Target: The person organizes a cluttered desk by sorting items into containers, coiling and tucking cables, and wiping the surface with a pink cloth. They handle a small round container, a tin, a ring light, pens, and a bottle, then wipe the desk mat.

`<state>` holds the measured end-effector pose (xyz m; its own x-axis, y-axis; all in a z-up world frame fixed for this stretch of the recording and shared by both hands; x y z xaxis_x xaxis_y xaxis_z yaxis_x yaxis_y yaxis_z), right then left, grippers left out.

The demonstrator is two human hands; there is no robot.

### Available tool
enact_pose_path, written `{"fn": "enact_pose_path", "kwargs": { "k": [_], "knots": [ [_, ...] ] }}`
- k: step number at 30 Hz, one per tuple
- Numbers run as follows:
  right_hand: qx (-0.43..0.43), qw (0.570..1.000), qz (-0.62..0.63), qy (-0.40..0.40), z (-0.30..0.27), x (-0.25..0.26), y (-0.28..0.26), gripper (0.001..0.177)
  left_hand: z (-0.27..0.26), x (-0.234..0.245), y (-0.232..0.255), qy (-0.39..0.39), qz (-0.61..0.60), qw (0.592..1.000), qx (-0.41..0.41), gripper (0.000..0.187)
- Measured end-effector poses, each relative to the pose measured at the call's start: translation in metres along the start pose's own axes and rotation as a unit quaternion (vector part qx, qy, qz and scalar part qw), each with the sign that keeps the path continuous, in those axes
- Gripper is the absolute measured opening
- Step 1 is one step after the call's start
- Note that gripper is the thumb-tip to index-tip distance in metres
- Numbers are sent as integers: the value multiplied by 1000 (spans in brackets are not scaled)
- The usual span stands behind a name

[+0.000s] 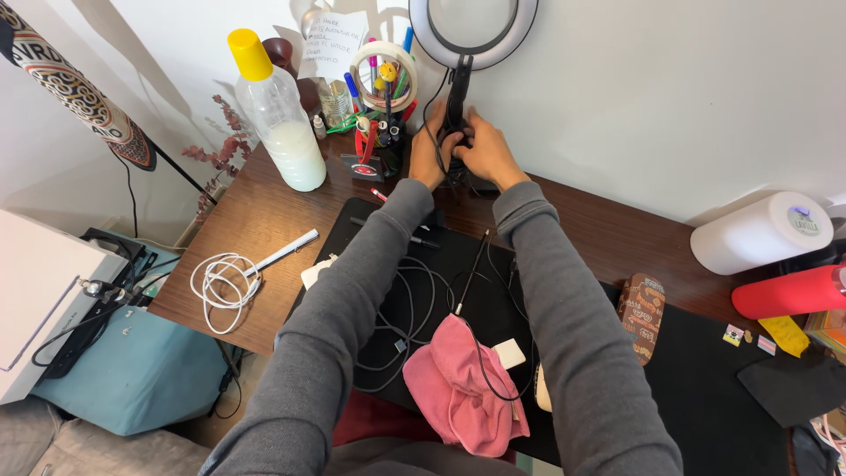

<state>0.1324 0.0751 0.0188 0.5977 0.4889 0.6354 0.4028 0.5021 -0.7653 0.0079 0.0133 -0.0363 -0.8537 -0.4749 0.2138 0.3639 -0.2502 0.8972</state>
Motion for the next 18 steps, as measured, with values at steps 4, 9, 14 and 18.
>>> {"fn": "enact_pose_path", "kwargs": {
  "k": [4,9,14,18],
  "knots": [
    [-80,994,-74,-10,-1,3,17,90,-8,-1,-3,-12,33,999,29,68],
    [-75,995,-56,38,-4,0,14,75,-31,12,-15,-18,84,996,8,76],
    [-58,995,-76,-2,-21,-12,-22,86,-91,48,32,-118,179,977,22,81],
    [-45,998,-34,18,-8,-26,-11,80,-104,52,5,-130,177,971,92,71]
  ]
}}
Point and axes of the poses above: each hand's wrist, its own z-axis towards the middle knuckle, its own x-axis out of the back of the hand, y = z × x, the point moved 1 cm from there along z, towards the middle knuckle, and after that the axes turned 2 degrees about -y, right-handed, at the moved point
